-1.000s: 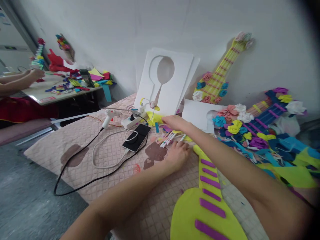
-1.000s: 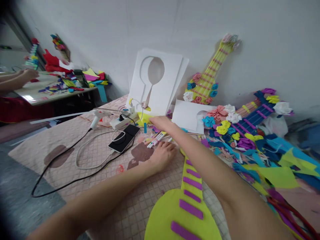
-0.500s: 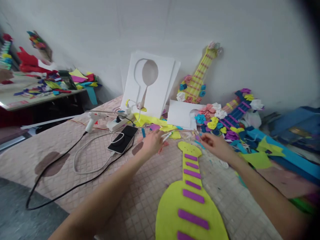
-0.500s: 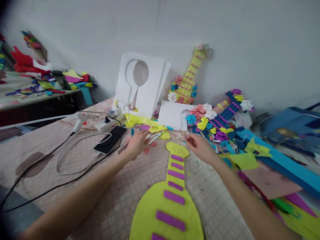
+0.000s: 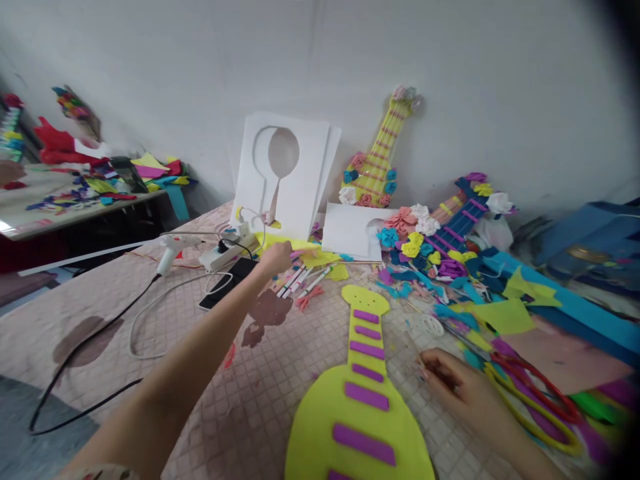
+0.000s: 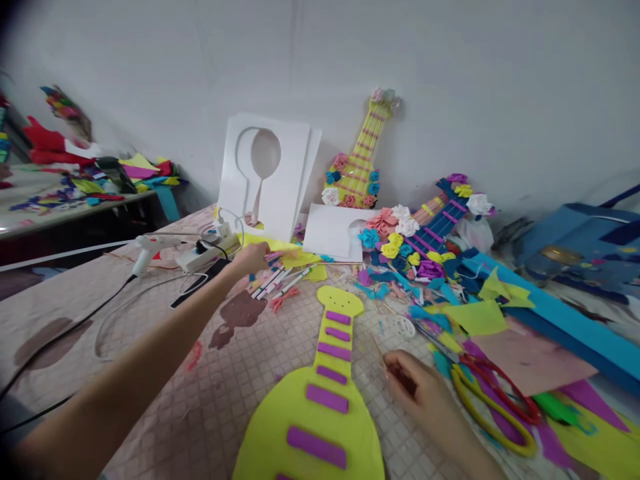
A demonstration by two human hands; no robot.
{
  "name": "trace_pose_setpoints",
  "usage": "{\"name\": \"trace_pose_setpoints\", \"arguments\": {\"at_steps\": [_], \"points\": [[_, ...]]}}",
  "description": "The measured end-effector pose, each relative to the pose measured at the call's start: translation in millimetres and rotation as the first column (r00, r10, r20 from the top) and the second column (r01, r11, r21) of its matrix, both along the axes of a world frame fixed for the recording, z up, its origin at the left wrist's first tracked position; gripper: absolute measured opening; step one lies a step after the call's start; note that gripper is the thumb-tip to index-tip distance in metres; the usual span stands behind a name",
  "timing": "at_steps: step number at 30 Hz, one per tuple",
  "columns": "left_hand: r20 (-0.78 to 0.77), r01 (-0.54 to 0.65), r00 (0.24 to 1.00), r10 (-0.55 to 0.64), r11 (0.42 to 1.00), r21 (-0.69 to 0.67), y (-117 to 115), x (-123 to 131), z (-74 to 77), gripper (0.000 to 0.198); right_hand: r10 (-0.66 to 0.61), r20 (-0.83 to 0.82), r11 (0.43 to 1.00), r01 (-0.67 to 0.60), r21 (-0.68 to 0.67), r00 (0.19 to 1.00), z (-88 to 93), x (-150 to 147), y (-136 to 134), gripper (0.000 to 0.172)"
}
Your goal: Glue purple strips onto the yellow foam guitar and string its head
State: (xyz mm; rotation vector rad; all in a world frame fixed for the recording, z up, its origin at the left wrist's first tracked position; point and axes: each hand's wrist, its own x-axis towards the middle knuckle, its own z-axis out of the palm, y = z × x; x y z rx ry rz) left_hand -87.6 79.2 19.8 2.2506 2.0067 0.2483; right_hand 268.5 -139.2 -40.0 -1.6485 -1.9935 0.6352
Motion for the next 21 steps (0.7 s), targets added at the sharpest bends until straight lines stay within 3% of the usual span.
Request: {"name": "trace_pose_setpoints", "arguments": {"at_steps": [3,6,8,15,21], "points": [[0.03,0.025,0.999,-0.026,0.999,0.038,8,-8,26.1,0.041,0.0,-0.018,1.0,0.0,-0.005,1.0,-2.7,4,-2,0.016],[0.073,0.088,0.993,-0.092,0.994,0.057,11,-3,37.2,0.038,0.009,-0.032,1.0,-0.009,-0.016,0.999,-6.2,7,-4,0.016],[0.105,0.148,0.983,-0.152,0.988,0.046,12,8,32.3,0.035,0.015,-0.037,1.0,-0.016,-0.02,0.999,-7.8,7,-5,0.016],[0.188,0.377,0.909,-0.371,0.926,0.002,16,71,-8.2,0.028,0.033,-0.002,0.999,-0.033,-0.012,0.999,-4.4,-5,-6,0.013],[0.1,0.332,0.937,-0.334,0.943,0.032,29,122,-18.2,0.022,0.04,-0.013,0.999,-0.04,-0.008,0.999,3.7,-10,-7,0.011]]}}
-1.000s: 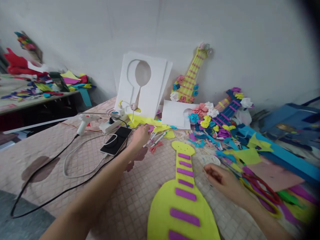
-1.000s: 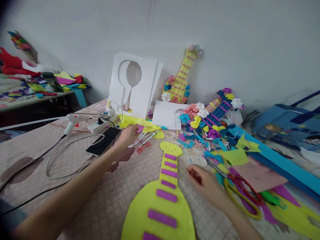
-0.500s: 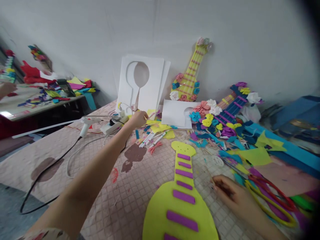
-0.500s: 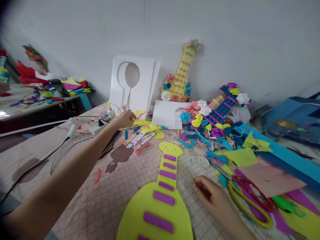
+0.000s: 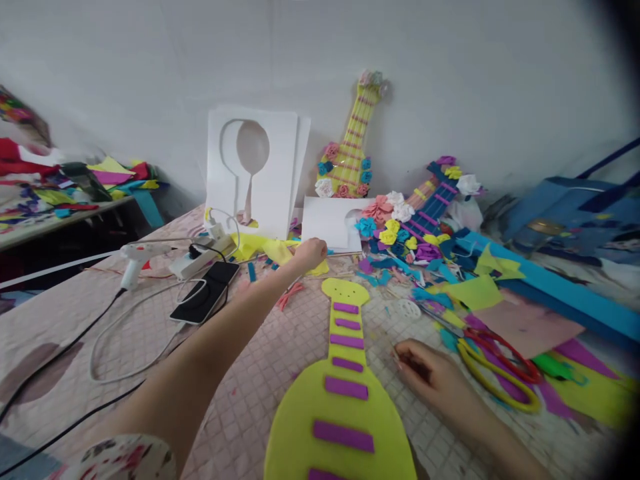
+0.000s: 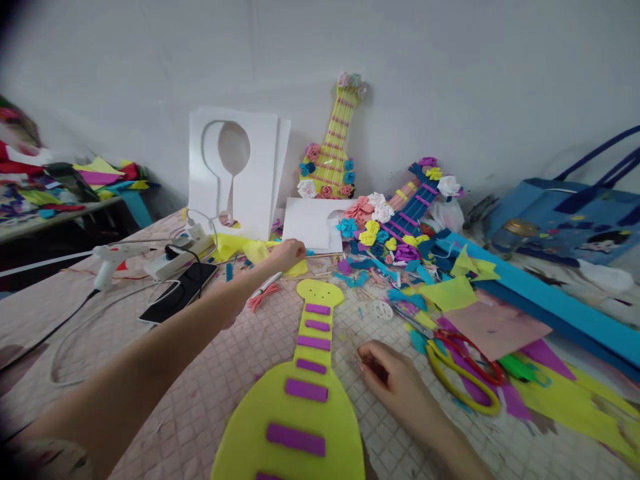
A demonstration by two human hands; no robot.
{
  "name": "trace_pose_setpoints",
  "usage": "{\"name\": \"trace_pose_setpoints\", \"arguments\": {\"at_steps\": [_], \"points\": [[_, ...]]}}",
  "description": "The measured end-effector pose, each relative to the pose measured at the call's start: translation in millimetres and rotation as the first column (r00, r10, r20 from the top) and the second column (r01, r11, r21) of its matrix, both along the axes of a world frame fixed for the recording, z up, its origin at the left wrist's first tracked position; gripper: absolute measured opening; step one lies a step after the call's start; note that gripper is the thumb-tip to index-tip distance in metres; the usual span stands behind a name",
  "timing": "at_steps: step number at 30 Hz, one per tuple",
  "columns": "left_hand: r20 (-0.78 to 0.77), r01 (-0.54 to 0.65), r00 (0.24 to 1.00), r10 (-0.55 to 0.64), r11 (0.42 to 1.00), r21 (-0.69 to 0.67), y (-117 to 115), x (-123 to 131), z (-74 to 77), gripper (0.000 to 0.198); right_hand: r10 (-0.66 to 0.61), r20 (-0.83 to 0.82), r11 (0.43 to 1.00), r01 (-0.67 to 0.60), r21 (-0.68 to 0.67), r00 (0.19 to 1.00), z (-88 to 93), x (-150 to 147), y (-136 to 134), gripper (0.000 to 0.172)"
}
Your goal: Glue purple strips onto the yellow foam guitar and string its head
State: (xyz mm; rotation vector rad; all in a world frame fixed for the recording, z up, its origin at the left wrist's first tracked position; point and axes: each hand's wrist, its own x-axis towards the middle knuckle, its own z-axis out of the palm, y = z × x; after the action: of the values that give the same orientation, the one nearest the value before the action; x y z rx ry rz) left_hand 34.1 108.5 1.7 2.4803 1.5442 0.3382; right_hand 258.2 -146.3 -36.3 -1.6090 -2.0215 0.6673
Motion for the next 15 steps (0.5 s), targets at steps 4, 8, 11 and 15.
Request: {"name": "trace_pose_setpoints", "arguments": {"at_steps": [4,8,11,15], "points": [[-0.096,-0.047,0.994,0.047,0.999,-0.001,6,19,-2.9,0.018,0.017,0.015,1.0,-0.017,0.013,1.0,4.9,-3,0,0.008],[-0.112,-0.05,0.993,0.047,0.999,-0.017,8,21,2.4,0.017,0.016,0.03,0.999,-0.018,0.04,0.999,7.5,-4,0,0.007],[-0.064,-0.04,0.997,0.038,0.999,-0.028,7,17,12.7,0.017,-0.018,0.011,0.999,0.018,0.046,1.0,7.3,-4,0,0.007],[0.077,0.017,0.997,-0.009,0.995,-0.1,-3,12,20.8,0.019,-0.105,-0.051,0.993,0.107,0.041,0.993,4.7,-2,1,0.006]]}}
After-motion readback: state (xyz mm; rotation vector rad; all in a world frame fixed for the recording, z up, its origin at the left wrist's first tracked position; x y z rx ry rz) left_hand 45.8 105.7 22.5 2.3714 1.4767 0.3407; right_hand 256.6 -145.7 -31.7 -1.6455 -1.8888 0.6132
